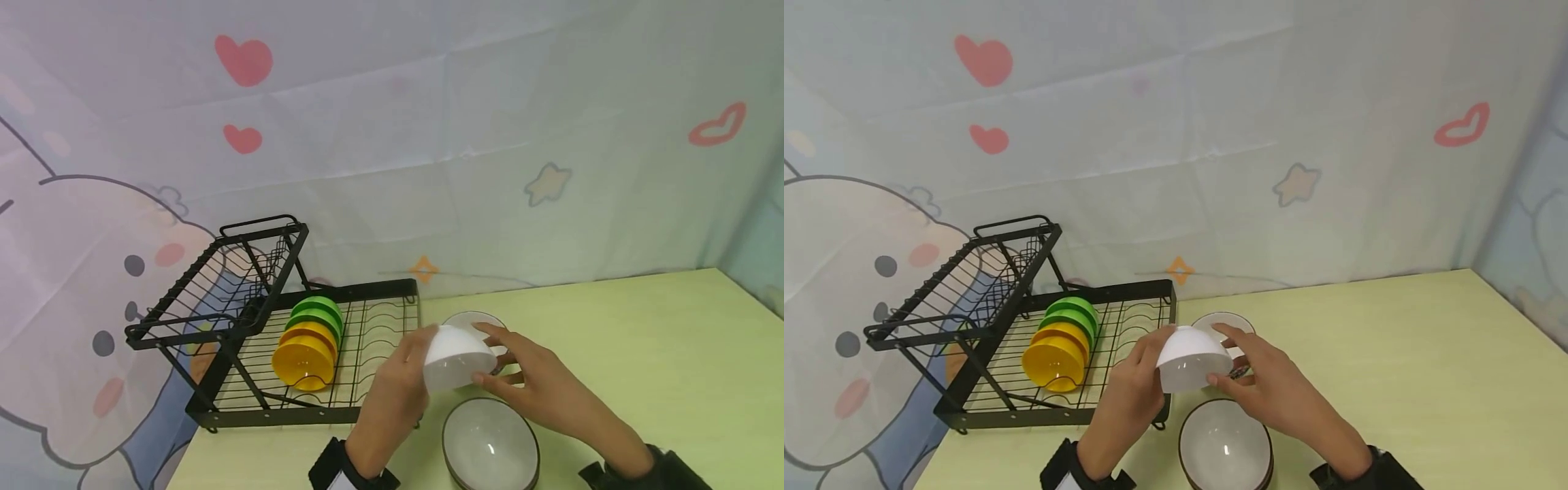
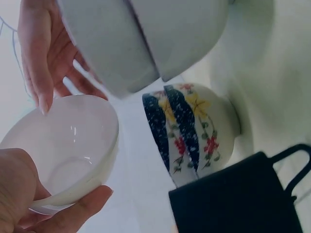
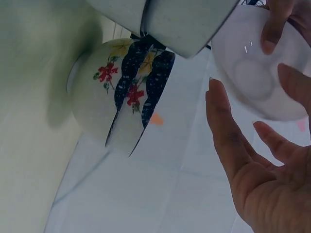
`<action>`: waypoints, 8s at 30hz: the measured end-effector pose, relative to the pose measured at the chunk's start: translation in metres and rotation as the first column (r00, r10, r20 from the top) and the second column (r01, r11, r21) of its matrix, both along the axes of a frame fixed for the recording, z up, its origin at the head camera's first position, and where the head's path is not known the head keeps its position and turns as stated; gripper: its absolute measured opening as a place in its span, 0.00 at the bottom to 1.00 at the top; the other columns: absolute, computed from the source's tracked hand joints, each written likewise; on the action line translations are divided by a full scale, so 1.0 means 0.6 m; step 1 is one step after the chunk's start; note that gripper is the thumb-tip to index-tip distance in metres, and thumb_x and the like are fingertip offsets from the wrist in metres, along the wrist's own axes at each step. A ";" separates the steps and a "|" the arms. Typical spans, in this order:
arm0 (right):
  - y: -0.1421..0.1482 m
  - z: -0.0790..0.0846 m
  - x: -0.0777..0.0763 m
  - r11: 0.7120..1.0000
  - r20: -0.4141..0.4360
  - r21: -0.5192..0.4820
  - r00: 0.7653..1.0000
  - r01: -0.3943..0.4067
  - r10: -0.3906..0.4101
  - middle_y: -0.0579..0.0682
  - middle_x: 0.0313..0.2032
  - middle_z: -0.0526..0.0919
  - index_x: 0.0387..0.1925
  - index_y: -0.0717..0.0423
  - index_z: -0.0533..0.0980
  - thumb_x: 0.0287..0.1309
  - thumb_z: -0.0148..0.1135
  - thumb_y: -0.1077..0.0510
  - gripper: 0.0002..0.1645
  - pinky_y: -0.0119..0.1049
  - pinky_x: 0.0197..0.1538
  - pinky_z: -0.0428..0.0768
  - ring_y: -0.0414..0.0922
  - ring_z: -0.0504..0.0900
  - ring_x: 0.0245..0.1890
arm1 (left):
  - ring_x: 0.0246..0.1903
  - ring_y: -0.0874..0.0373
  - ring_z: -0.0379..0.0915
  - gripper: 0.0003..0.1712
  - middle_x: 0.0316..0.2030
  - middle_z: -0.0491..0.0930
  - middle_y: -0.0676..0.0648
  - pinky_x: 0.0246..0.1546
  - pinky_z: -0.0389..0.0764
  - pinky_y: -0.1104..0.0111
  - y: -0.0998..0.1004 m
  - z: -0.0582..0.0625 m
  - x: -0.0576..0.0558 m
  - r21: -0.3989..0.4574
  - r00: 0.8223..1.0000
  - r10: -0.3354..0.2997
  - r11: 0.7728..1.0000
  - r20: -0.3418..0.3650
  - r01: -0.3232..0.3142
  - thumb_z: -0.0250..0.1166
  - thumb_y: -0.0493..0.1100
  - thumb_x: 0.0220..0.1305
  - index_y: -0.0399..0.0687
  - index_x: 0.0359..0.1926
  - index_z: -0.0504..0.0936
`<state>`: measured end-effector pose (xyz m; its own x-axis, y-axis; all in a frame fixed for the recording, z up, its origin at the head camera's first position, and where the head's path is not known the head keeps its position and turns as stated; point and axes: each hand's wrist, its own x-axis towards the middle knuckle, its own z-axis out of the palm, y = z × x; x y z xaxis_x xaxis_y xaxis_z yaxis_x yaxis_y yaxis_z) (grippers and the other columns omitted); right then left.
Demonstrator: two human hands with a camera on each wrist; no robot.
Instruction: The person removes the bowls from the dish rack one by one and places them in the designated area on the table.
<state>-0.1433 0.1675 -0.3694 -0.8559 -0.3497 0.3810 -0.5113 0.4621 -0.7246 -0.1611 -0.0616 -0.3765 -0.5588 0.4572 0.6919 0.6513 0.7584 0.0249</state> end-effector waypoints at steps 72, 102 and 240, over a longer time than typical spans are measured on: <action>0.169 -0.058 -0.070 0.856 0.116 0.186 0.854 0.483 -0.507 0.60 0.25 0.88 0.67 0.81 0.50 0.60 0.41 0.66 0.36 0.36 0.20 0.68 0.46 0.81 0.25 | 0.29 0.61 0.79 0.29 0.60 0.78 0.47 0.13 0.51 0.84 -0.023 0.010 -0.012 -0.046 0.998 0.062 0.997 -0.016 -0.063 0.63 0.48 0.67 0.48 0.66 0.71; 0.191 -0.106 -0.104 0.859 0.315 0.412 0.837 0.304 -0.447 0.50 0.19 0.82 0.62 0.90 0.50 0.59 0.41 0.62 0.37 0.38 0.29 0.73 0.42 0.82 0.21 | 0.18 0.61 0.72 0.27 0.58 0.80 0.47 0.13 0.54 0.82 -0.044 0.020 -0.021 -0.025 0.994 0.088 0.996 -0.072 -0.090 0.63 0.48 0.67 0.50 0.65 0.73; 0.073 0.017 -0.011 0.843 0.038 0.434 0.929 0.317 -0.369 0.40 0.25 0.80 0.64 0.52 0.68 0.71 0.50 0.41 0.28 0.37 0.25 0.69 0.38 0.74 0.22 | 0.47 0.40 0.79 0.33 0.53 0.79 0.37 0.33 0.84 0.44 -0.213 0.021 -0.080 -0.253 0.785 0.586 0.805 0.201 -0.536 0.75 0.31 0.50 0.41 0.58 0.74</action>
